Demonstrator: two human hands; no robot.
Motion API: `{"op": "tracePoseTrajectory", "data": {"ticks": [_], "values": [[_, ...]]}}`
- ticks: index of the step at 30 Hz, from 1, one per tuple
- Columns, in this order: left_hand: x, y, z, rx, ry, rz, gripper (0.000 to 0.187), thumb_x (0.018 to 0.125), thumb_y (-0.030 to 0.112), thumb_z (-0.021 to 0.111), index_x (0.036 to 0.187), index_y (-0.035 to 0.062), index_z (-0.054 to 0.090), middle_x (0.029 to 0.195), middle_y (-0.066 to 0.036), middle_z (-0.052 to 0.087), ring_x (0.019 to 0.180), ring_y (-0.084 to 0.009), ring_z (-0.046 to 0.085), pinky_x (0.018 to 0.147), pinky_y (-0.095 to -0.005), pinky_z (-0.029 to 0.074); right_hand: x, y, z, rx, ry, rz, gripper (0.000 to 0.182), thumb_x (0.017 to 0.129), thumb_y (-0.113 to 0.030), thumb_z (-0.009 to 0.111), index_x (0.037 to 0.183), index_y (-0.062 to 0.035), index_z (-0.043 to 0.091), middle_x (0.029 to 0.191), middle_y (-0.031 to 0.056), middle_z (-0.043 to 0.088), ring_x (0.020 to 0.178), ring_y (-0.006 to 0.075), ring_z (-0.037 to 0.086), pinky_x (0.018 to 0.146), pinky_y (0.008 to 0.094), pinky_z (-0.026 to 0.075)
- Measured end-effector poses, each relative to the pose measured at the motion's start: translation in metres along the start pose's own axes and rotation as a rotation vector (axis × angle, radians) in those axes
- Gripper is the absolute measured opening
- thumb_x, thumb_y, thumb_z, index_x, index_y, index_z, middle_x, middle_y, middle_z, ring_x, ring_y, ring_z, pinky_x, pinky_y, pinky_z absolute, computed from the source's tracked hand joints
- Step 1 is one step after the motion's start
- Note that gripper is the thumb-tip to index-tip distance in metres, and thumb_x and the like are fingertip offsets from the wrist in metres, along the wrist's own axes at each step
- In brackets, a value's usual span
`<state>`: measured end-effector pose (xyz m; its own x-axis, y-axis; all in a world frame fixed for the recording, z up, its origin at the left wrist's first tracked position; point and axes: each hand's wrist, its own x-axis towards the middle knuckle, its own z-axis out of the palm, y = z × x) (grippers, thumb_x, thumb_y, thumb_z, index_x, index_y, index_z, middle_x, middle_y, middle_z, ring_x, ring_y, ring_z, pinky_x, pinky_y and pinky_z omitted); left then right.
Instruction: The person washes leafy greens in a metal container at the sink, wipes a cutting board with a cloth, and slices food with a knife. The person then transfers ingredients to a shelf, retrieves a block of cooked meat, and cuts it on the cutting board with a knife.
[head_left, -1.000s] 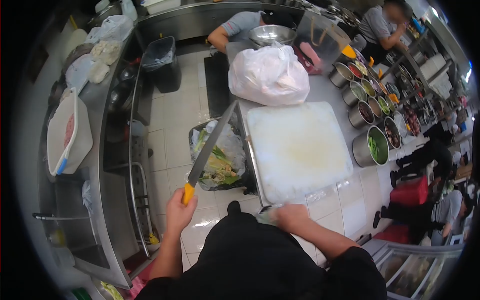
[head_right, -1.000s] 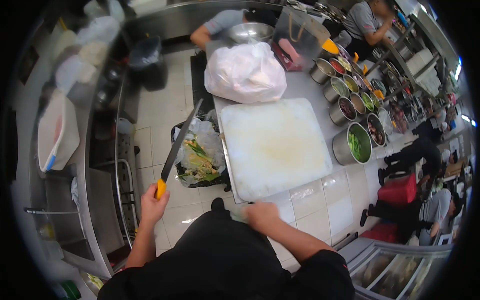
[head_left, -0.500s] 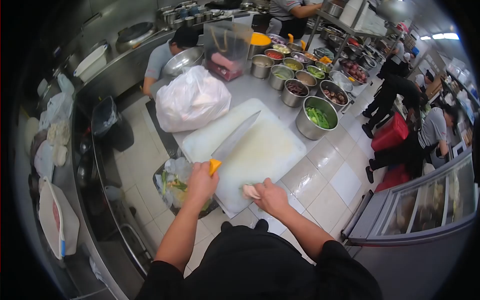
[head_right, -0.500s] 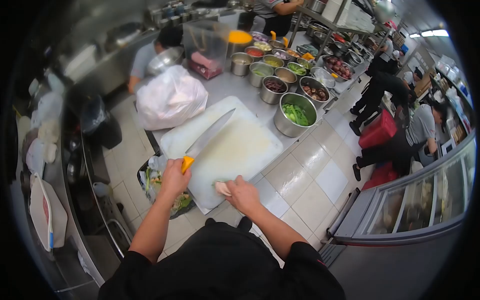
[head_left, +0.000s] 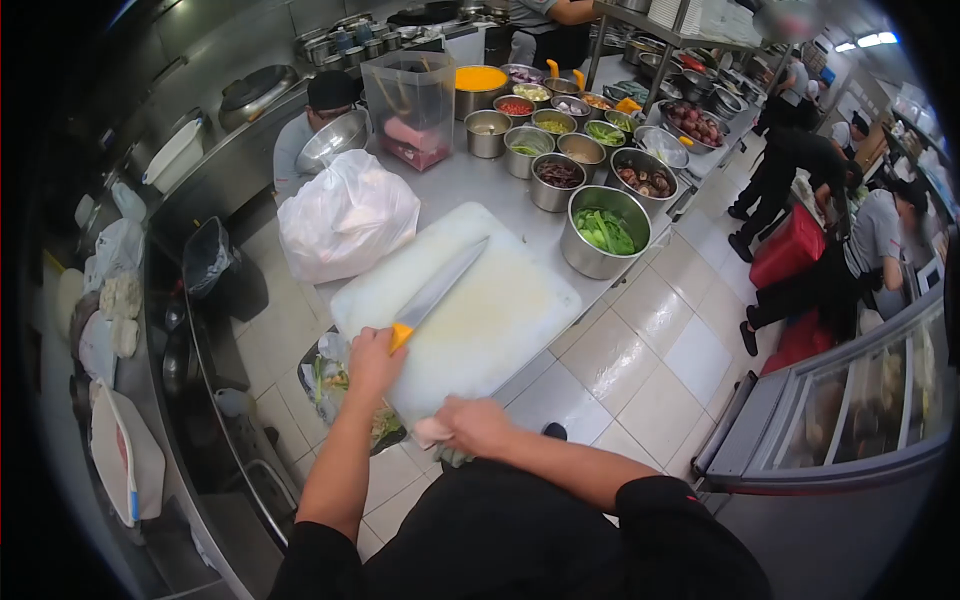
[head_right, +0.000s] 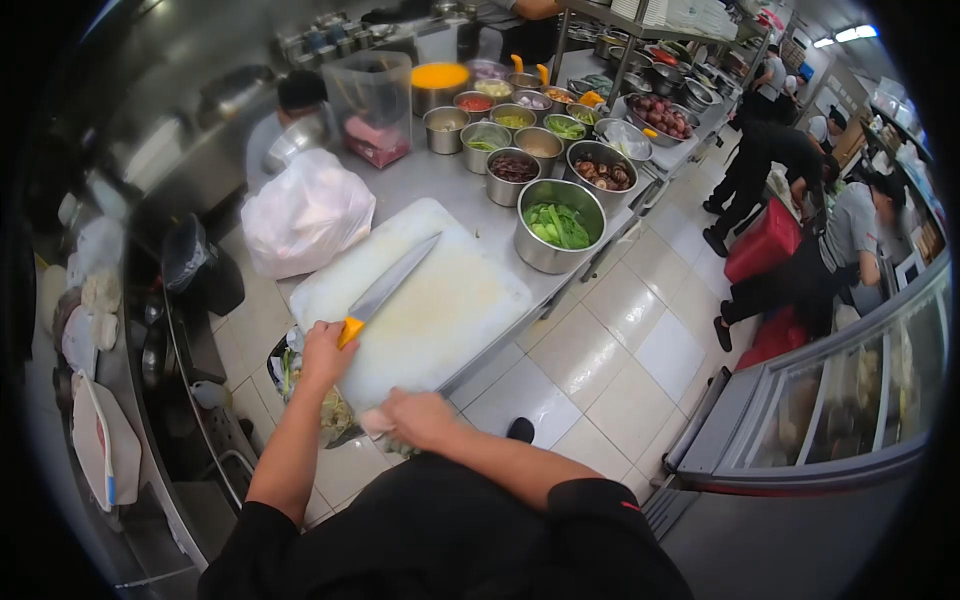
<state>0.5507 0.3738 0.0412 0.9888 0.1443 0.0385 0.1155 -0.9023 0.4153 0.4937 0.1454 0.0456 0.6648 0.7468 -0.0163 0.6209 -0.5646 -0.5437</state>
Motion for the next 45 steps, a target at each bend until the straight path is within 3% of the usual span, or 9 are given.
{"op": "tracePoseTrajectory", "data": {"ticks": [6,8,12,16,19,25,33,41,45], "values": [[0.005,0.064,0.004,0.087,0.167,-0.029,0.061,0.078,0.026,0.076,0.133,0.0083,0.055,0.116,-0.018,0.060,0.108,-0.0380,0.056,0.095,-0.0449,0.046,-0.090,0.170,-0.089,-0.076,0.344,0.634,0.034,0.078,-0.036,0.071,0.096,-0.0082,0.067,0.092,0.0190,0.068,0.082,0.0375,0.067,0.071,0.0493,0.054],[0.017,0.124,0.019,-0.070,0.157,0.197,0.068,0.079,0.026,0.077,0.139,0.0105,0.050,0.122,-0.019,0.058,0.110,-0.0377,0.056,0.096,-0.0447,0.046,-0.130,0.226,-0.115,-0.100,0.395,0.796,0.032,0.076,-0.030,0.069,0.095,-0.0044,0.067,0.094,0.0220,0.067,0.088,0.0393,0.066,0.077,0.0484,0.053],[0.066,0.255,0.059,-0.285,0.005,0.334,0.079,0.079,0.032,0.080,0.147,0.0199,0.043,0.138,-0.024,0.047,0.118,-0.0382,0.056,0.099,-0.0435,0.047,-0.175,0.283,-0.156,0.079,0.462,0.881,0.033,0.076,-0.024,0.067,0.102,-0.0022,0.065,0.100,0.0249,0.065,0.095,0.0425,0.063,0.082,0.0482,0.051],[0.108,0.323,0.087,-0.353,-0.146,0.203,0.062,0.074,0.033,0.084,0.125,0.0107,0.057,0.147,-0.026,0.036,0.116,-0.0406,0.057,0.097,-0.0428,0.049,-0.193,0.295,-0.185,0.173,0.542,0.874,0.032,0.077,-0.022,0.067,0.100,-0.0004,0.065,0.103,0.0257,0.064,0.098,0.0430,0.062,0.085,0.0470,0.049],[0.129,0.331,0.122,-0.452,0.050,0.212,0.054,0.062,0.037,0.091,0.092,0.0046,0.060,0.151,-0.026,0.031,0.111,-0.0432,0.060,0.095,-0.0433,0.050,-0.196,0.307,-0.200,0.201,0.577,0.791,0.032,0.078,-0.020,0.067,0.102,-0.0003,0.066,0.104,0.0249,0.065,0.098,0.0419,0.062,0.086,0.0457,0.049],[0.122,0.328,0.059,-0.666,0.034,0.125,0.049,0.061,0.037,0.091,0.080,0.0046,0.059,0.143,-0.026,0.043,0.119,-0.0404,0.056,0.097,-0.0415,0.049,-0.167,0.307,-0.235,0.344,0.561,0.595,0.032,0.079,-0.015,0.067,0.107,-0.0022,0.067,0.103,0.0221,0.065,0.099,0.0388,0.062,0.088,0.0440,0.049],[0.048,0.238,-0.056,-0.448,0.243,0.114,0.043,0.058,0.020,0.093,0.078,0.0045,0.058,0.107,-0.016,0.061,0.099,-0.0304,0.062,0.080,-0.0372,0.053,-0.019,0.262,-0.258,0.252,0.535,0.120,0.035,0.081,-0.010,0.062,0.115,-0.0049,0.061,0.111,0.0207,0.060,0.104,0.0408,0.058,0.090,0.0453,0.048],[-0.027,0.160,-0.080,-0.476,0.427,-0.185,0.042,0.053,0.002,0.089,0.076,0.0029,0.055,0.091,-0.008,0.057,0.082,-0.0202,0.061,0.065,-0.0293,0.050,0.183,0.270,-0.191,-0.079,0.477,0.210,0.030,0.087,-0.013,0.057,0.116,-0.0085,0.060,0.116,0.0155,0.058,0.107,0.0380,0.057,0.090,0.0454,0.049],[-0.029,0.143,-0.074,-0.537,0.456,-0.206,0.041,0.052,-0.002,0.087,0.077,0.0038,0.055,0.092,-0.005,0.056,0.085,-0.0173,0.058,0.066,-0.0266,0.048,0.192,0.292,-0.143,-0.282,0.453,0.234,0.027,0.086,-0.013,0.058,0.113,-0.0134,0.063,0.112,0.0112,0.059,0.107,0.0350,0.055,0.088,0.0461,0.048]]}}
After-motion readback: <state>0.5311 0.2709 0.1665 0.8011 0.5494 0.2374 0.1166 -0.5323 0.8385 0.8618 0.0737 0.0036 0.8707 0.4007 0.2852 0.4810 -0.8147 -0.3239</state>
